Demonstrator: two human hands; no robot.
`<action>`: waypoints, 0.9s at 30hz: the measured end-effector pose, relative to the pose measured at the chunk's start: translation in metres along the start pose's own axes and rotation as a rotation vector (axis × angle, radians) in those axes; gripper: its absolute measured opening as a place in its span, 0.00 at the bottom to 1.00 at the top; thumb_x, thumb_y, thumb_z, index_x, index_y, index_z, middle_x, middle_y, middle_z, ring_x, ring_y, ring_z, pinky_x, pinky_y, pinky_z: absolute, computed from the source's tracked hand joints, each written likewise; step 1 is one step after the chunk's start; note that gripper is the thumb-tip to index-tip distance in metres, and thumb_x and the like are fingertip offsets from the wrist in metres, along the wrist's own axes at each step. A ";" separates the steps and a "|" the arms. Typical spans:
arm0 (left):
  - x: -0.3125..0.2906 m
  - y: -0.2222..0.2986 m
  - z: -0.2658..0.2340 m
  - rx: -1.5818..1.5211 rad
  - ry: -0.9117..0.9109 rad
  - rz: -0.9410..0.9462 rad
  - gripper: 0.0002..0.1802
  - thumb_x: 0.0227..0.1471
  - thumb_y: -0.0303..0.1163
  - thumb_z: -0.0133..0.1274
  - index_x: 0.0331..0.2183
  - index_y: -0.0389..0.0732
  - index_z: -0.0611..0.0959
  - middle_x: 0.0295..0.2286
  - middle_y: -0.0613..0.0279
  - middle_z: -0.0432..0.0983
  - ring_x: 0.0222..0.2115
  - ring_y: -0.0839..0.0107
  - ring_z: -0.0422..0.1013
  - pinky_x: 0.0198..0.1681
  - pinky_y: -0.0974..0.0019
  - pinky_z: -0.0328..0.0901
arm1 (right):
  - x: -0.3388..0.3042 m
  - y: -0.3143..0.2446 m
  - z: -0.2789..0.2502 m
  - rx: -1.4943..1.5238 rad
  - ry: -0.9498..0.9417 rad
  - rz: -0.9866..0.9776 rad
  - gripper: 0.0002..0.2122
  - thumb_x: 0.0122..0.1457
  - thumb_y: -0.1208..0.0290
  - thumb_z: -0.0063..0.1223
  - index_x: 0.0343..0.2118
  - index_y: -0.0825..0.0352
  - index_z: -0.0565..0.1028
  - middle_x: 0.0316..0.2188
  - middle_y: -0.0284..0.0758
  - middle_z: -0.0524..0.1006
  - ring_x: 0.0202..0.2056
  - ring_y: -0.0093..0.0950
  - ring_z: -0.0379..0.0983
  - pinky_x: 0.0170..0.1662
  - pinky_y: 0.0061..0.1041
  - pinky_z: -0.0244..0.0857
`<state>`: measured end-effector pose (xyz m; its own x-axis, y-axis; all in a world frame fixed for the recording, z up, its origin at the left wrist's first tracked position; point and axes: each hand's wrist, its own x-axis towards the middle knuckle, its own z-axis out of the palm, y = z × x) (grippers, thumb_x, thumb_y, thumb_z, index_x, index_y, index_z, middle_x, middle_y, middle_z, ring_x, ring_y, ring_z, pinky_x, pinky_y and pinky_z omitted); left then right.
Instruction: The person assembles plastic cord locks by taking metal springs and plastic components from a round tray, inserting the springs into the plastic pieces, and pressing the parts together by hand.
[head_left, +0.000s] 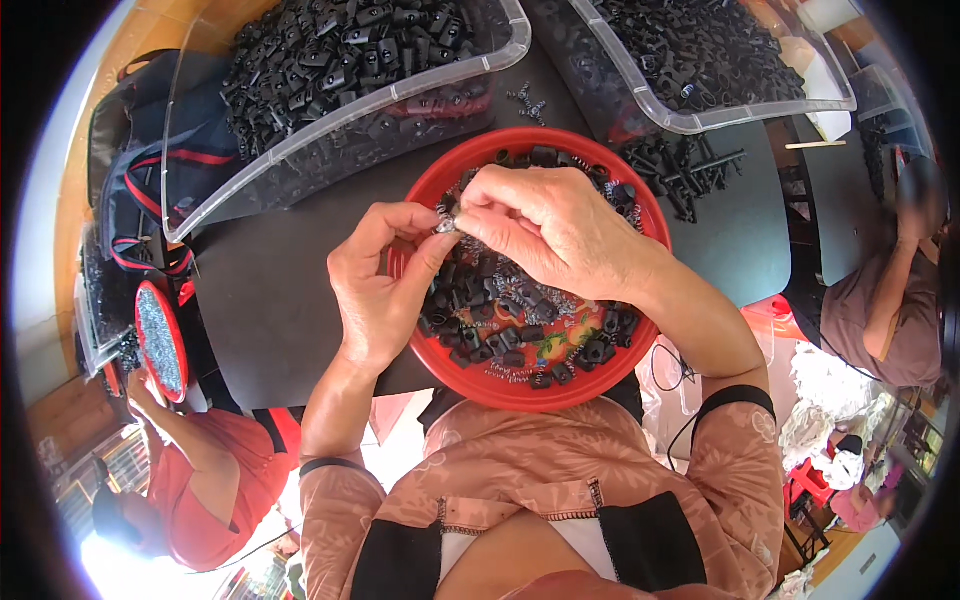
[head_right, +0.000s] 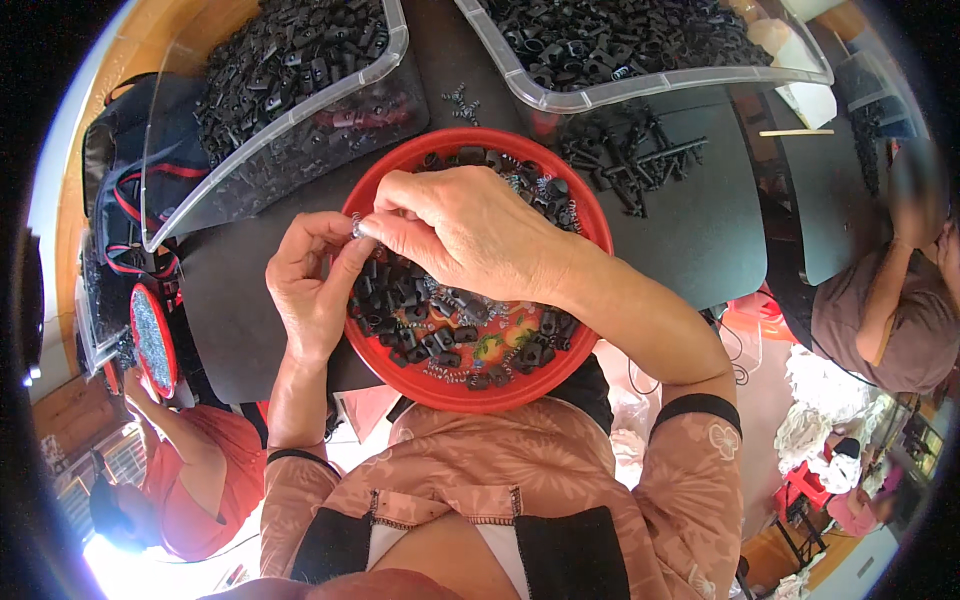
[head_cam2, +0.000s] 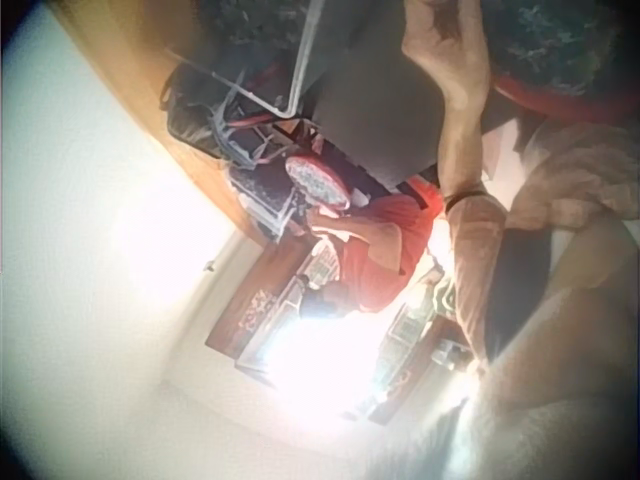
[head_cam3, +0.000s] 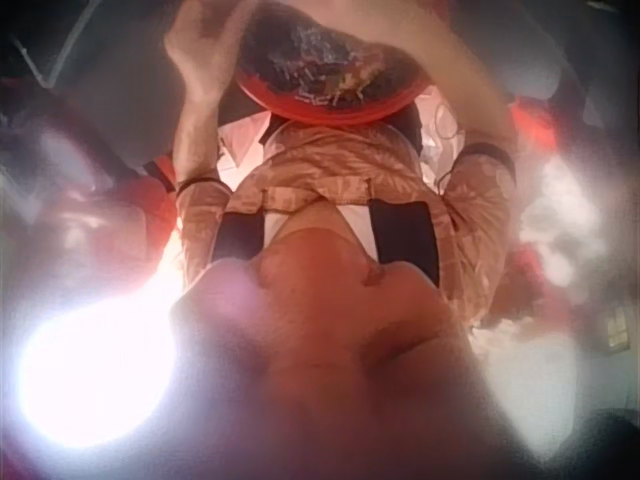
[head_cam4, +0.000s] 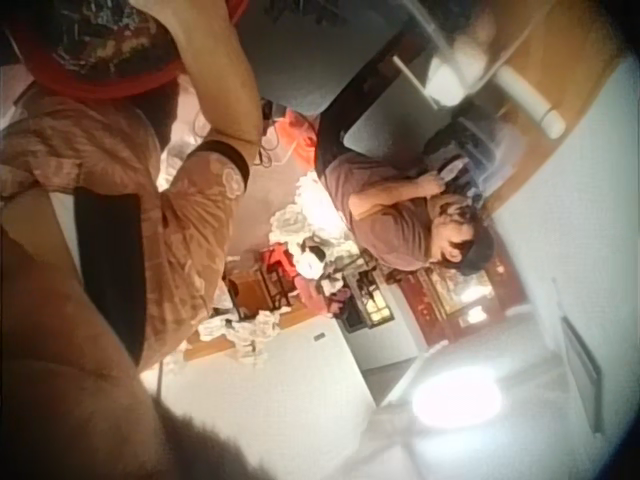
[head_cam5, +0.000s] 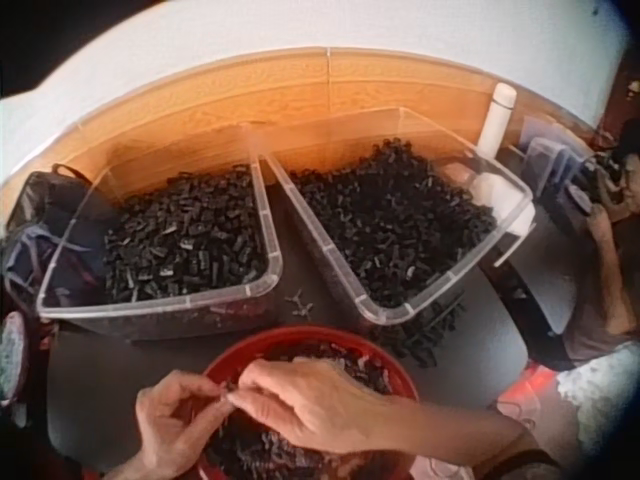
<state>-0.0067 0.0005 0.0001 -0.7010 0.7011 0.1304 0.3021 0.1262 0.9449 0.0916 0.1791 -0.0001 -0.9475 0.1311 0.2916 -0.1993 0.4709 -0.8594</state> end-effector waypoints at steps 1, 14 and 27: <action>0.000 0.000 0.001 0.036 0.012 0.027 0.08 0.49 0.21 0.62 0.33 0.34 0.80 0.27 0.68 0.77 0.27 0.83 0.70 0.32 0.76 0.67 | 0.000 -0.001 0.001 0.059 -0.012 0.000 0.10 0.62 0.66 0.52 0.30 0.69 0.70 0.25 0.43 0.75 0.27 0.46 0.72 0.28 0.40 0.63; 0.004 -0.006 0.003 0.500 0.122 0.461 0.11 0.40 0.18 0.64 0.30 0.38 0.82 0.26 0.58 0.78 0.25 0.64 0.75 0.28 0.67 0.69 | 0.003 0.002 0.000 0.076 -0.011 -0.045 0.06 0.59 0.74 0.56 0.35 0.70 0.75 0.28 0.40 0.77 0.28 0.37 0.75 0.31 0.29 0.67; 0.004 -0.010 0.003 0.739 0.110 0.676 0.11 0.40 0.21 0.64 0.31 0.40 0.81 0.27 0.62 0.79 0.25 0.65 0.74 0.28 0.66 0.67 | 0.002 0.007 0.003 -0.024 -0.017 -0.091 0.08 0.54 0.77 0.60 0.36 0.70 0.75 0.28 0.41 0.78 0.29 0.39 0.77 0.29 0.30 0.69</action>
<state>-0.0107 0.0046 -0.0093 -0.2791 0.7223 0.6327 0.9571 0.1558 0.2442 0.0877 0.1802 -0.0065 -0.9298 0.0723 0.3610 -0.2790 0.5013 -0.8191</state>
